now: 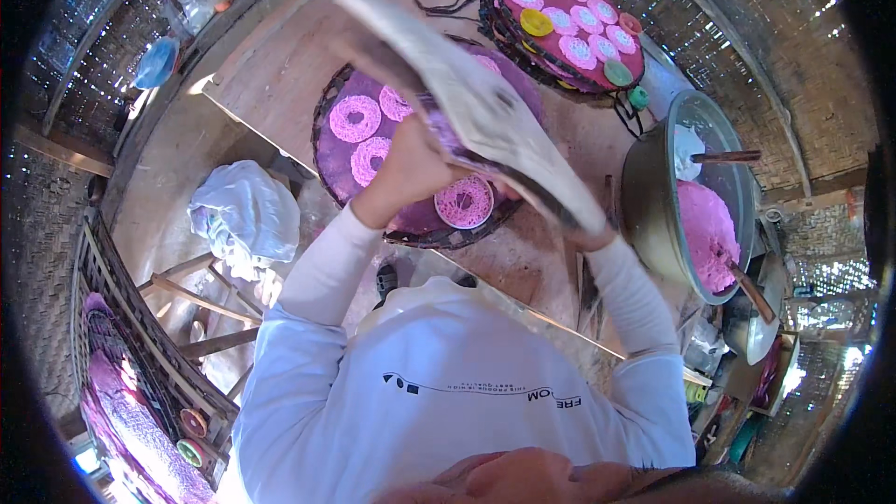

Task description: The person scoops pink batter from a metal bowl and fills a cylindrical mold. They use a wooden press to flatten the batter into a ring shape on a purple tray. The process is repeated multiple times to create a batch of pink ring-shaped cakes.

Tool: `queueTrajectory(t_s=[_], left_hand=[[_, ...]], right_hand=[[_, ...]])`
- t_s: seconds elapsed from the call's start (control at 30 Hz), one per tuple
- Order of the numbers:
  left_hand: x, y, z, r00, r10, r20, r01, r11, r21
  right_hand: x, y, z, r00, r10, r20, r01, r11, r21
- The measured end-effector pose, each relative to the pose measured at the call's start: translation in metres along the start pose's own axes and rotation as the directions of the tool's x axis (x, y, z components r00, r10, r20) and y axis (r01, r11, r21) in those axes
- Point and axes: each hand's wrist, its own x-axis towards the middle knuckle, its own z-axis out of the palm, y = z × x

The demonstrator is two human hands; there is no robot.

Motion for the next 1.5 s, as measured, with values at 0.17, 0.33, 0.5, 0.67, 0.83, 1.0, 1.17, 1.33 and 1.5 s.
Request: queueTrajectory(t_s=[0.17, 0.33, 0.5, 0.67, 0.83, 1.0, 1.17, 1.33, 1.5], left_hand=[[-0.029, 0.0, -0.037, 0.921, -0.239, -0.309, 0.251, 0.968, 0.0], [-0.051, 0.006, -0.065, 0.829, -0.361, -0.427, 0.325, 0.933, -0.157], [-0.062, 0.006, -0.076, 0.82, -0.268, -0.505, 0.222, 0.963, -0.151], [-0.068, 0.009, -0.082, 0.804, -0.309, -0.508, 0.249, 0.951, -0.184], [-0.069, 0.01, -0.087, 0.814, -0.3, -0.497, 0.263, 0.954, -0.144], [-0.068, 0.013, -0.086, 0.814, -0.296, -0.5, 0.215, 0.953, -0.213], [-0.07, 0.015, -0.089, 0.793, -0.38, -0.477, 0.291, 0.923, -0.252], [-0.076, 0.007, -0.095, 0.805, -0.347, -0.481, 0.257, 0.935, -0.246], [-0.072, 0.009, -0.095, 0.842, -0.227, -0.489, 0.187, 0.974, -0.131]], right_hand=[[0.012, 0.033, 0.035, 0.944, -0.25, 0.216, 0.241, 0.071, -0.968], [0.023, 0.042, 0.04, 0.918, -0.302, 0.258, 0.297, 0.09, -0.951], [0.026, 0.029, 0.048, 0.941, -0.271, 0.204, 0.255, 0.172, -0.951], [0.027, 0.031, 0.049, 0.937, -0.273, 0.217, 0.252, 0.097, -0.963], [0.028, 0.025, 0.05, 0.915, -0.34, 0.215, 0.279, 0.151, -0.948], [0.029, 0.013, 0.075, 0.874, -0.329, 0.358, 0.436, 0.205, -0.877], [0.044, 0.032, 0.106, 0.887, -0.172, 0.429, 0.456, 0.166, -0.875], [0.051, 0.042, 0.109, 0.9, -0.193, 0.392, 0.415, 0.098, -0.904], [0.053, 0.033, 0.092, 0.894, -0.329, 0.303, 0.371, 0.166, -0.914]])
